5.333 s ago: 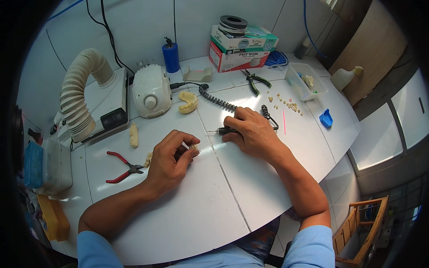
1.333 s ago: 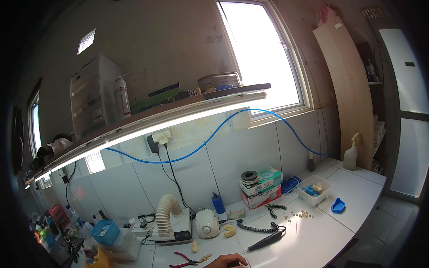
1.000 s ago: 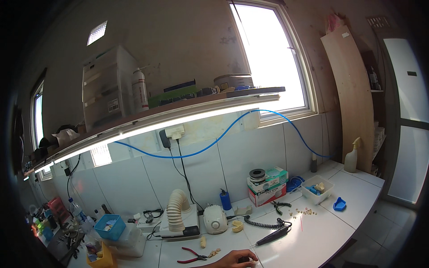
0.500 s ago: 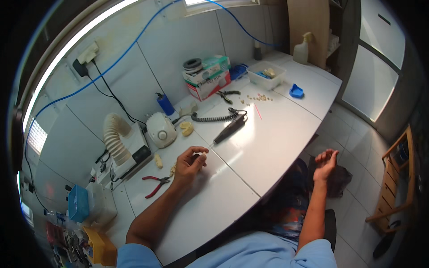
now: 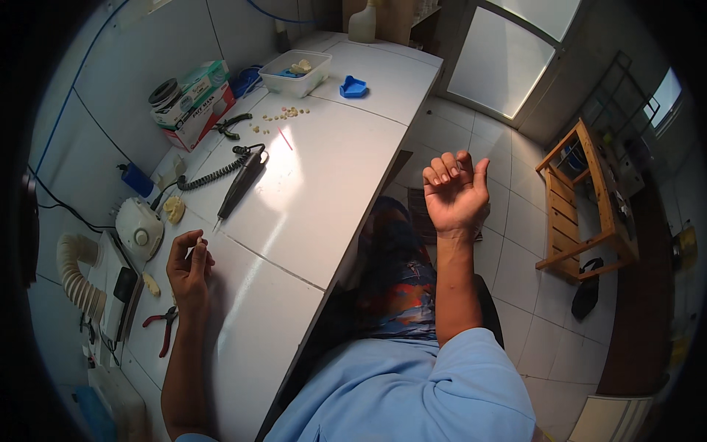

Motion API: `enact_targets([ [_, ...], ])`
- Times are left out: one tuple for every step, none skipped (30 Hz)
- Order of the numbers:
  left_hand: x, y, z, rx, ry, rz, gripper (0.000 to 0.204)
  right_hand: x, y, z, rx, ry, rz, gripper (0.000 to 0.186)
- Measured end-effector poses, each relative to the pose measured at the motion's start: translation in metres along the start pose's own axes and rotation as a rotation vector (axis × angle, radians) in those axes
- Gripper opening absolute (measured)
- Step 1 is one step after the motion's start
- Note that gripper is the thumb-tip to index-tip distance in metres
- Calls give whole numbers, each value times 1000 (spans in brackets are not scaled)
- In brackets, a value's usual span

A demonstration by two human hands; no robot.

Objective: Polishing a small dental crown or prosthetic component using a handheld rotary tool.

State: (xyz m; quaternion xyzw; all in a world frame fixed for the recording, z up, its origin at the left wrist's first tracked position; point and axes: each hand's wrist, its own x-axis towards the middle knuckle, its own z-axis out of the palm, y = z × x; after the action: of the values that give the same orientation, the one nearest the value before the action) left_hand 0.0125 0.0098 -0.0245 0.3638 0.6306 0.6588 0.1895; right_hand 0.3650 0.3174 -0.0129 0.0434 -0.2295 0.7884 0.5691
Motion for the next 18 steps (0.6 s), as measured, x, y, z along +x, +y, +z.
enact_targets([
  [-1,0,-2,26,-9,-28,19,3,9,8,9,-37,43,55],
  [1,2,3,50,24,-8,21,6,17,19,-43,-78,66,54],
  [2,6,6,80,78,-9,21,11,31,29,-111,-132,102,53],
  [5,6,5,145,80,-10,20,15,45,40,-236,-216,153,52],
  [3,7,-3,203,97,-10,19,18,64,54,-360,-321,203,51],
  [6,11,-3,287,97,3,18,22,76,62,-568,-434,235,48],
  [8,13,-2,370,84,11,17,26,87,65,-737,-535,294,38],
  [11,11,-3,374,99,34,17,29,103,71,-1004,-642,314,28],
  [11,12,-6,381,133,26,17,28,125,78,-1264,-747,324,22],
  [10,12,-8,377,134,1,16,27,146,91,-1502,-957,138,22],
  [9,13,-10,372,134,-25,16,27,166,102,-1722,-1163,-79,28],
  [10,14,-10,353,123,-67,16,30,181,101,-1828,-1258,-157,37],
  [10,14,-9,350,140,-70,16,35,196,96,-1833,-1319,-204,45],
  [10,12,-8,369,150,-3,16,38,208,96,-1825,-1377,-259,49],
  [10,10,-8,391,163,64,15,44,220,95,-1812,-1437,-318,52],
  [9,9,-7,363,156,32,15,50,230,92,-1799,-1454,-319,52],
  [9,8,-7,364,172,30,15,56,239,89,-1770,-1499,-306,52],
  [9,7,-7,370,174,46,16,61,246,88,-1737,-1547,-292,51],
])
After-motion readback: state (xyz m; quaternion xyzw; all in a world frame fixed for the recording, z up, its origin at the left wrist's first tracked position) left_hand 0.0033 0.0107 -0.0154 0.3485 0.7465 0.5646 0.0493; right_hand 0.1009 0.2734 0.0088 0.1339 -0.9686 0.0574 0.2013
